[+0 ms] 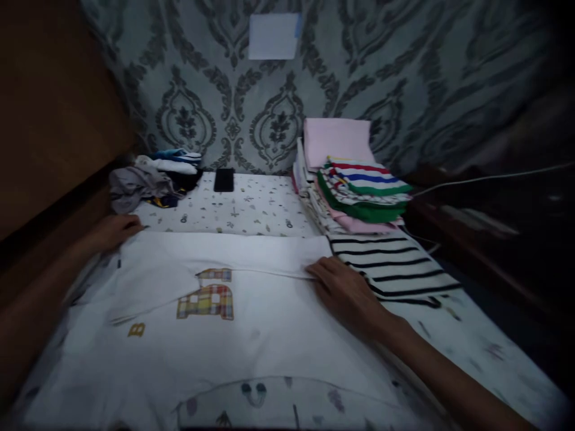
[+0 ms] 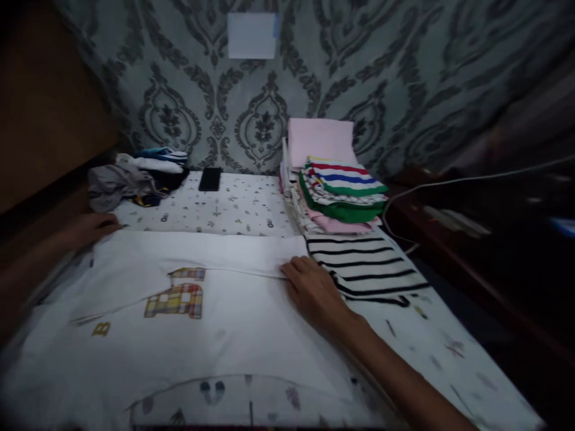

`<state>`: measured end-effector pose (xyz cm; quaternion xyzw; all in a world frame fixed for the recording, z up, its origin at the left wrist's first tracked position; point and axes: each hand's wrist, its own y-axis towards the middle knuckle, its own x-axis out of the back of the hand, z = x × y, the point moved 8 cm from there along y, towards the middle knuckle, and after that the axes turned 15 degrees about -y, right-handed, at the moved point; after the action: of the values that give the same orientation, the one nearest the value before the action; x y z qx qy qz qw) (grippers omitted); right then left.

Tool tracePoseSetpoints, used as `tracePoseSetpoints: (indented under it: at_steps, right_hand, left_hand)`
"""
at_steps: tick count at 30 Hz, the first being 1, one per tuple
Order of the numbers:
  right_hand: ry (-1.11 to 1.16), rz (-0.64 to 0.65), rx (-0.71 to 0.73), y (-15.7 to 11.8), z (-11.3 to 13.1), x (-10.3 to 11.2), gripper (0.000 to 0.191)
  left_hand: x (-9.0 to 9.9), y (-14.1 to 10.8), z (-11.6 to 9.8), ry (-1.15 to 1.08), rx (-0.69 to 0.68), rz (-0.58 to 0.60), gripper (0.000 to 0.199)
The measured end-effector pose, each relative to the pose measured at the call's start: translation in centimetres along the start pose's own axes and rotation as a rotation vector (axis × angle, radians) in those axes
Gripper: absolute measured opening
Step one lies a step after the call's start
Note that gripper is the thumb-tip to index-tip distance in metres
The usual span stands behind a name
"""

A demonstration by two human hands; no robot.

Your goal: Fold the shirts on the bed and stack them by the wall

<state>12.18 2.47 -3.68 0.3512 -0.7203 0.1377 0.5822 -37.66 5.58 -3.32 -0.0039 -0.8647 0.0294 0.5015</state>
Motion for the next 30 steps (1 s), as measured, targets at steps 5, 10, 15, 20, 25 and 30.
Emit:
tracePoseSetpoints:
  at_steps: [5,10,15,20,25,30]
  right_hand:
    - [0.231,0.128,-0.07,1.2,-2.2,0.0,0.029]
    - [-0.087,0.302,-0.177,5.3,-4.2,-2.4,0.032]
    - [-0.181,0.405,-0.15,8.1,-5.5,-4.1,0.029]
    - [-0.192,0.417,-0.178,8.3,-6.0,-3.7,0.035]
    - [0.051,0.174,-0.159,5.7,-1.7,-1.3,0.042]
    - [0.251,0.204,-0.063,2.4,1.7,-3.7,0.063]
  left_hand:
    - [-0.5,-0.1,0.4,0.2,0.069,0.003,0.036]
    - [-0.8,-1.3,-2.4,0.284,0.068,-0.074,0.038]
    - [-1.3,-1.7,-2.1,0.289,0.194,-0.03,0.042]
    - [-0.9,-1.5,-1.9,0.31,0.225,-0.019,0.047]
    - [-1.6,-2.0,-5.4,0.458,0.018,-0.153,0.06]
    - [-7.9,-3.2,-8.5,0.19,-0.279,-0.025,0.062]
